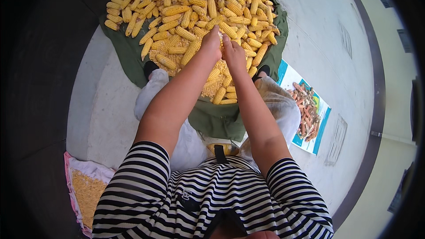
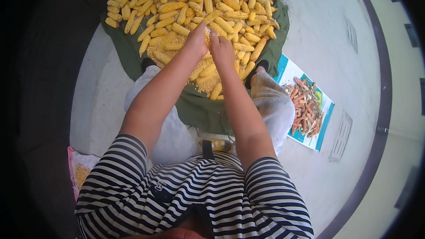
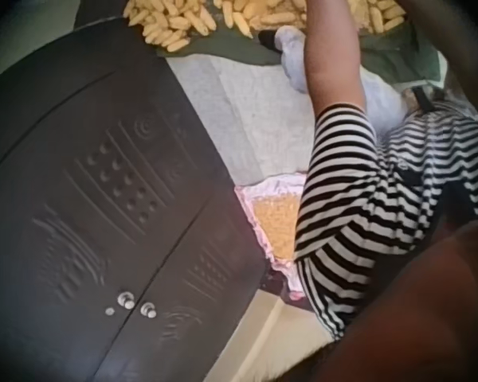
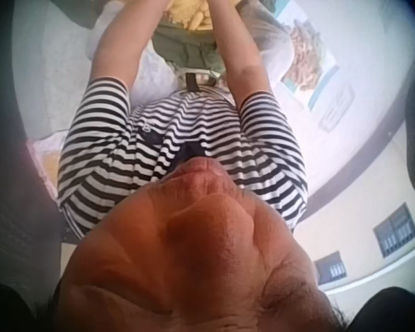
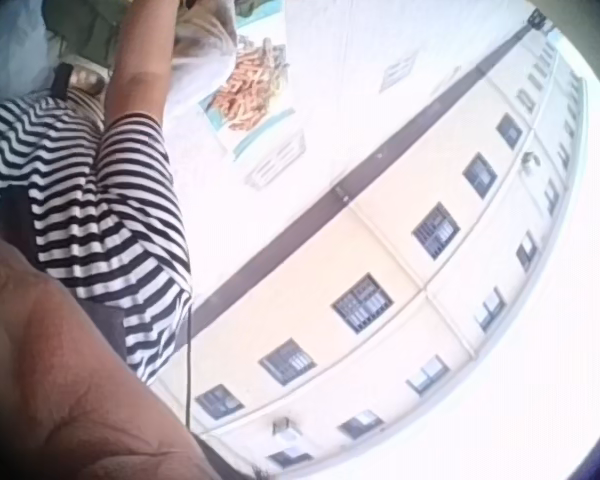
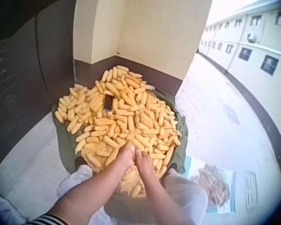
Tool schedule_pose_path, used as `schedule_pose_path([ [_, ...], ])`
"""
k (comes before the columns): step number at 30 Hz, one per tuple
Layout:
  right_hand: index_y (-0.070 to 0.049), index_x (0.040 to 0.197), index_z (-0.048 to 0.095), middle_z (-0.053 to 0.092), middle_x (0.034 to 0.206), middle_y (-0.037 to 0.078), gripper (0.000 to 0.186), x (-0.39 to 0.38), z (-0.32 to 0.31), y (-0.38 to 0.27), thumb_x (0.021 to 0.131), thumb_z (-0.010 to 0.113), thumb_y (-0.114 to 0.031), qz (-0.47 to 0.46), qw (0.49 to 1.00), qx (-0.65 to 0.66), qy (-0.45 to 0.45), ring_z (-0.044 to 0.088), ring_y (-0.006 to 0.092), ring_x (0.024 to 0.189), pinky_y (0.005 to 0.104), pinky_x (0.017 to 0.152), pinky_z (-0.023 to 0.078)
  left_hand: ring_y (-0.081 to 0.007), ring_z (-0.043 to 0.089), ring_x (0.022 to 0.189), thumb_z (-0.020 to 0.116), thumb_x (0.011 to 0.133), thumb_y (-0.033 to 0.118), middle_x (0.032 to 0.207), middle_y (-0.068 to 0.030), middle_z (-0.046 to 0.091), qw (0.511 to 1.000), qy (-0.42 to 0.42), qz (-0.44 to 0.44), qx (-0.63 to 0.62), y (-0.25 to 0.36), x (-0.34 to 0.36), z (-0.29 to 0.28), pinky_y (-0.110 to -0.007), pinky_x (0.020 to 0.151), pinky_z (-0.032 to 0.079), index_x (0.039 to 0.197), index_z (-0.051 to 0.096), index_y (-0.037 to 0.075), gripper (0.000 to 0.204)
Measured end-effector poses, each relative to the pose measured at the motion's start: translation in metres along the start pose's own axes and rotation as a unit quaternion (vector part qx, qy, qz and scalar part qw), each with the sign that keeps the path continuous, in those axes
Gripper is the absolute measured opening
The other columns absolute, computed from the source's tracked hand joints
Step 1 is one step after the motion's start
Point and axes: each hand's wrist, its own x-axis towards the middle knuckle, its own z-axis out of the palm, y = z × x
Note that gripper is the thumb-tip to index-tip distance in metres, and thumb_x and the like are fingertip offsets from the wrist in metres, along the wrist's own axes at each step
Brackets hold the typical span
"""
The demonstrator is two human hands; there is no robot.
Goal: The person sits on the floor and shucks corn cobs by hand, removing kernels from the cob and placing them into a pile on a green tarp. The person repeatedly picks up cobs, strips kernels, and discards the cobs to the side.
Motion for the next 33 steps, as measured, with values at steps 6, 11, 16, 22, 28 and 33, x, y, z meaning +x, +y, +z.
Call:
schedule_pose_path([
  [6,-0.001,0.091,0.07,0.066,0.076,0.018,0.055,0.008,0.006,0.011,0.095,0.042,-0.048,0.03,0.998,0.051,0.012,0.066,0.0294,0.074,0.0409,0.074,0.048,-0.0228,0.057,0.086,0.052,0.097,0.029,0.092,-0.0115,0.058,0.999,-0.018,-0.022,-0.042,0.003,-0.004,0.0,-0.037,0.083,0.048,0.1,0.053,0.0,0.029],
  [11,0.009,0.094,0.066,0.063,0.078,0.016,0.053,0.016,0.002,0.017,0.097,0.047,-0.04,0.065,0.948,0.312,-0.016,0.061,0.0205,0.061,0.0336,0.051,0.052,-0.0236,0.055,0.103,0.057,0.092,0.016,0.107,-0.0146,0.06,0.981,-0.182,-0.051,0.032,0.007,0.009,-0.012,-0.036,0.095,0.043,0.106,0.053,0.0,0.021],
  [16,0.008,0.107,0.06,0.059,0.076,0.01,0.043,-0.003,-0.015,-0.005,0.095,0.053,-0.033,0.061,0.897,0.438,-0.022,0.057,0.0176,0.057,0.0297,0.05,0.052,-0.0196,0.054,0.102,0.061,0.09,0.012,0.102,-0.0108,0.061,0.975,-0.173,0.032,0.139,0.007,-0.017,-0.003,-0.035,0.092,0.041,0.105,0.057,0.001,0.019],
  [22,0.004,0.101,0.059,0.059,0.076,0.007,0.031,-0.018,-0.002,0.003,0.089,0.063,-0.025,-0.035,0.917,0.393,-0.052,0.055,0.0109,0.058,0.0251,0.049,0.047,-0.016,0.057,0.075,0.065,0.088,0.015,0.091,-0.0072,0.059,0.977,-0.101,0.071,0.174,0.002,-0.02,0.002,-0.036,0.062,0.046,0.104,0.053,0.004,0.023],
  [28,0.006,0.122,0.052,0.062,0.088,0.01,0.042,-0.029,0.011,0.002,0.089,0.063,-0.017,-0.07,0.917,0.393,0.0,0.058,0.0107,0.065,0.025,0.054,0.048,-0.0132,0.057,0.07,0.067,0.084,0.012,0.079,-0.0044,0.059,0.967,-0.103,0.084,0.216,0.001,-0.015,-0.002,-0.033,0.054,0.045,0.092,0.056,0.005,0.015],
  [33,0.004,0.127,0.05,0.063,0.104,0.013,0.046,-0.024,0.021,0.018,0.09,0.064,-0.02,-0.143,0.944,0.289,0.064,0.062,0.0173,0.088,0.0306,0.076,0.052,-0.0137,0.058,0.068,0.069,0.084,0.012,0.077,-0.0039,0.059,0.961,-0.127,0.115,0.218,-0.006,-0.008,-0.002,-0.031,0.055,0.046,0.094,0.059,0.004,0.017],
])
